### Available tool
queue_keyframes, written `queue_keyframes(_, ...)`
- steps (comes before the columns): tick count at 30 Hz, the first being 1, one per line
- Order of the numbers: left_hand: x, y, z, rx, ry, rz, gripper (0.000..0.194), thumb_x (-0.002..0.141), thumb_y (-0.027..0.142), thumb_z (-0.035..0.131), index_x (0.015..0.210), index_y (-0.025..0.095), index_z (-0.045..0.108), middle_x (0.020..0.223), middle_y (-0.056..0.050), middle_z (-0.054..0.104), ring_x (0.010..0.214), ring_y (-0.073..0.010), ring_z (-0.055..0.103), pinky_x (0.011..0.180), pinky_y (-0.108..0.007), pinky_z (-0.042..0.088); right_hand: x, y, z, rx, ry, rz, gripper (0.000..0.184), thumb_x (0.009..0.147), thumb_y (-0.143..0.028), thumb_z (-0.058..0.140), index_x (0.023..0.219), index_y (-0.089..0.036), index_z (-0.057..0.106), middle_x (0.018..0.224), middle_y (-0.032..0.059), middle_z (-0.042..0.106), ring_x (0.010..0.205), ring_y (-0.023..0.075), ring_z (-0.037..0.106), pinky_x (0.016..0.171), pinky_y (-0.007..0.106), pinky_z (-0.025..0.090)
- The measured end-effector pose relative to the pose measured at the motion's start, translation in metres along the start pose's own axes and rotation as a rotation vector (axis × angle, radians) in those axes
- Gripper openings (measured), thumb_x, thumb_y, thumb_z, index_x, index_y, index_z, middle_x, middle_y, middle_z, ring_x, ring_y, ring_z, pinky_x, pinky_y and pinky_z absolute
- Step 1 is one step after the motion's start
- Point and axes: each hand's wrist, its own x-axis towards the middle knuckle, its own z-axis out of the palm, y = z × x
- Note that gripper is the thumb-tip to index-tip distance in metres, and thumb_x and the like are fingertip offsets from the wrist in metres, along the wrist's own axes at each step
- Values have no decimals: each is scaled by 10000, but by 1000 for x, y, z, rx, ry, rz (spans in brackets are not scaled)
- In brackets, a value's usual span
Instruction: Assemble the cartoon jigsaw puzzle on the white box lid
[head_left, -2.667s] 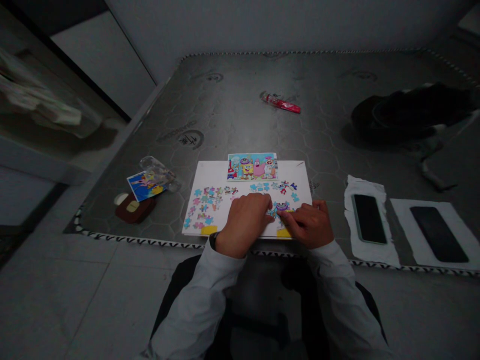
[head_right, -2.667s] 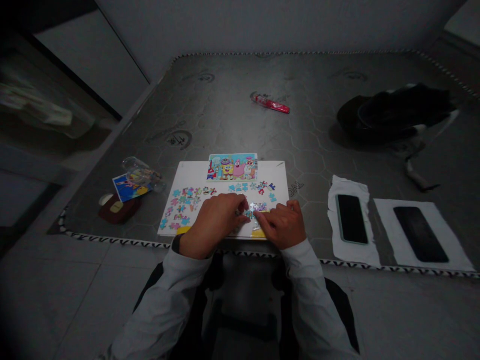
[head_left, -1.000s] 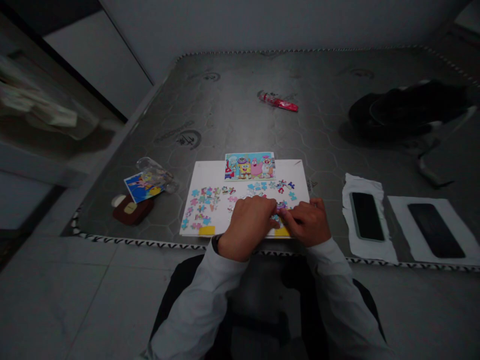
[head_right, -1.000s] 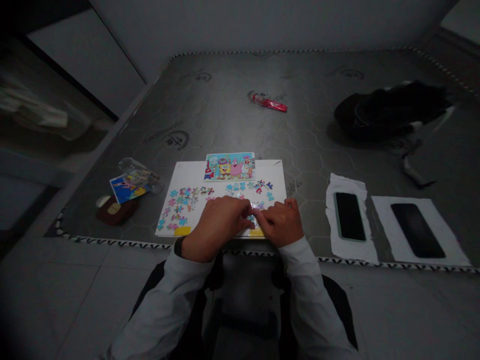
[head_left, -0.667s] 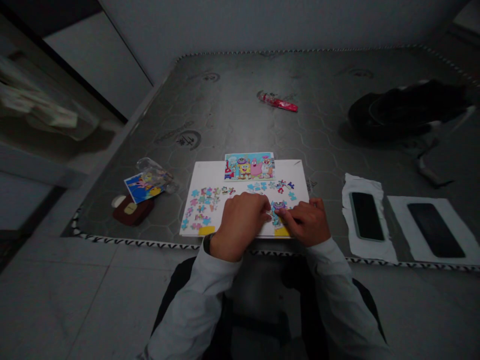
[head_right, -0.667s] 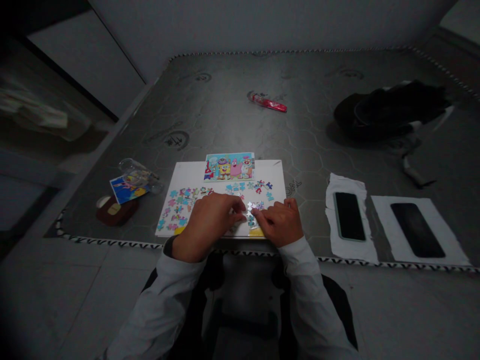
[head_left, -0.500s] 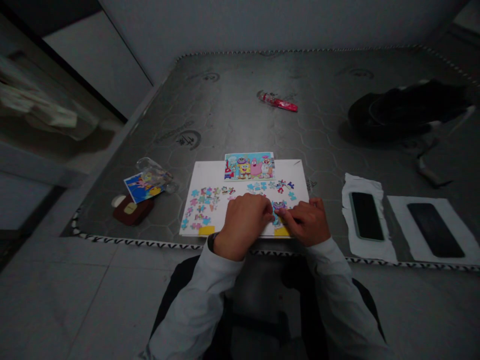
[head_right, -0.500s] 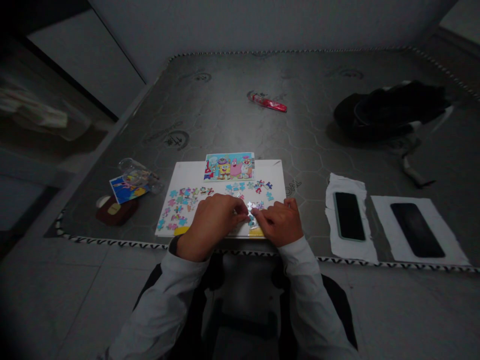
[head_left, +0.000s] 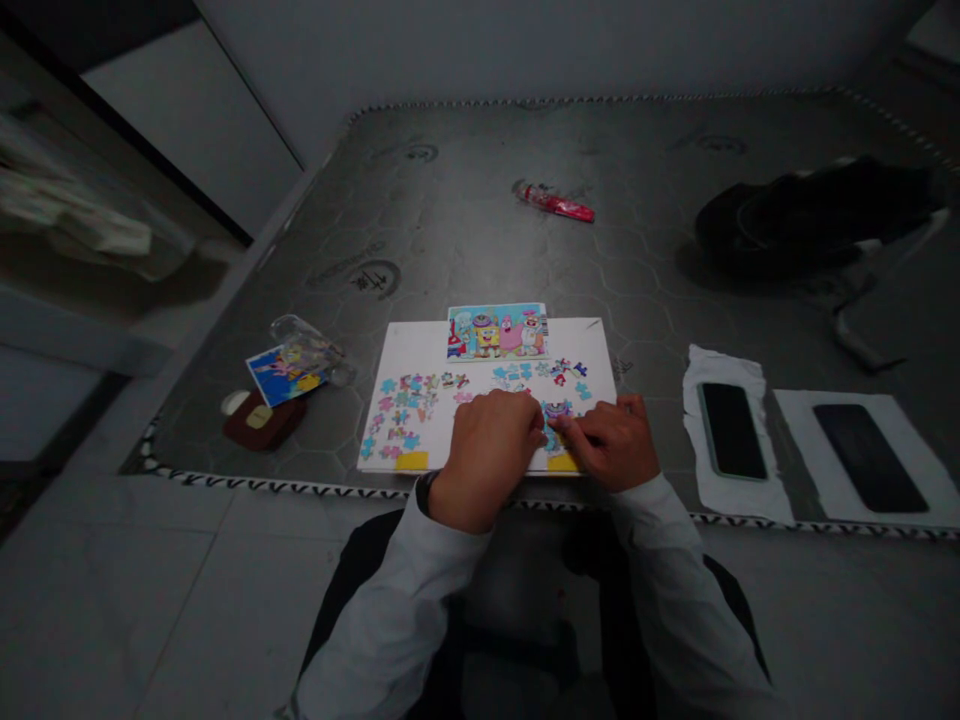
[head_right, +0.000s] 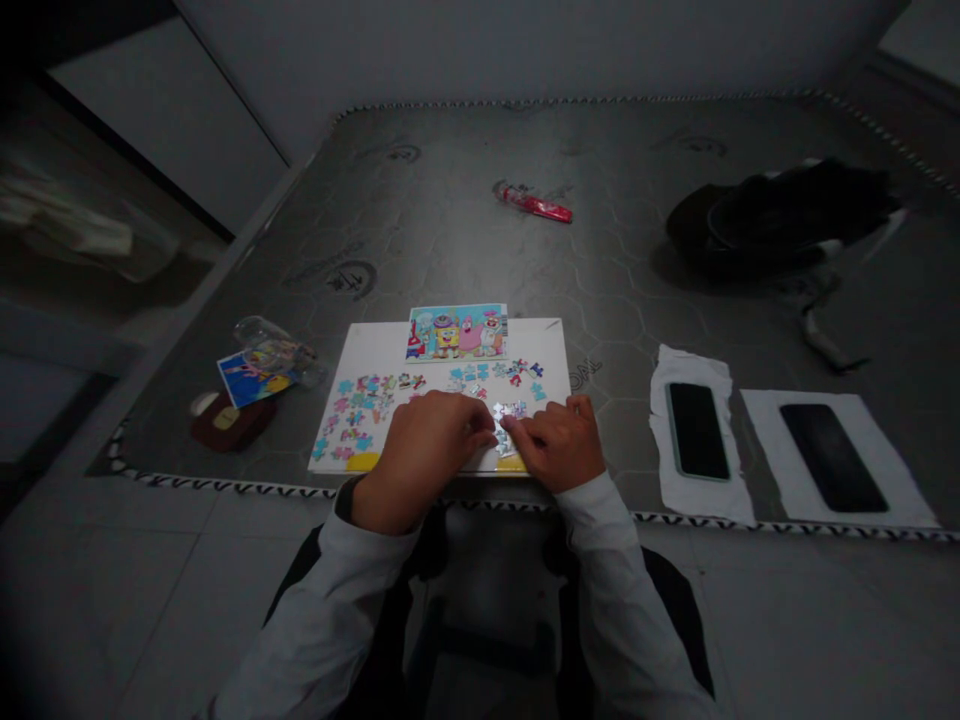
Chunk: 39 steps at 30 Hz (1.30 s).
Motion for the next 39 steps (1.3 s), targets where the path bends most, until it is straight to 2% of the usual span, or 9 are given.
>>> queue_keyframes(5,-4,6,-1,49,-28,27,198,806,382,760,975,280,754,946,-37,763,929,-293,706,755,-379,526,0,1,0,31,-18,17,505,1007,-389,493,568,-209,668,499,-35,596,547,102,486,766,346,249)
queue_keyframes(13,-3,16,4,64,-44,-8,370,797,398,776,1084,195,660,980,-75,746,912,-291,707,728,-364,539,1,0,1,54,-33,40,524,1018,-383,468,568,-213,674,503,-34,605,536,102,474,755,351,243)
queue_keyframes(19,-3,15,2,35,-112,-64,366,826,399,751,1113,201,640,1028,-71,742,987,-275,691,779,-356,531,-1,4,-1,26,-69,6,483,999,-408,511,601,-231,718,515,-27,603,560,113,507,760,352,242)
queue_keyframes(23,-2,14,-2,32,-139,-96,356,835,382,748,1129,207,650,1040,-71,745,1000,-261,690,789,-338,524,-4,12,-1,102,-128,-6,290,955,-490,584,902,-306,803,601,-30,667,602,121,567,776,351,247)
queue_keyframes(25,-3,14,-3,37,-136,-95,332,835,365,750,1116,210,663,1051,-67,744,1012,-261,686,791,-334,522,-6,15,-1,128,-147,0,257,946,-489,602,966,-324,799,634,-27,690,617,123,586,784,355,246)
queue_keyframes(31,-5,21,-3,73,-123,-110,272,862,398,709,1024,179,708,1029,-92,737,961,-277,692,758,-343,529,-6,15,1,122,-141,36,200,920,-461,655,966,-333,802,622,-34,692,622,117,594,766,357,235)
queue_keyframes(39,-5,19,-1,38,-96,-92,271,853,363,714,1057,185,698,1037,-89,734,975,-286,689,776,-363,540,-4,12,-1,104,-145,57,203,930,-474,638,968,-351,795,629,-44,710,639,118,594,776,363,225)
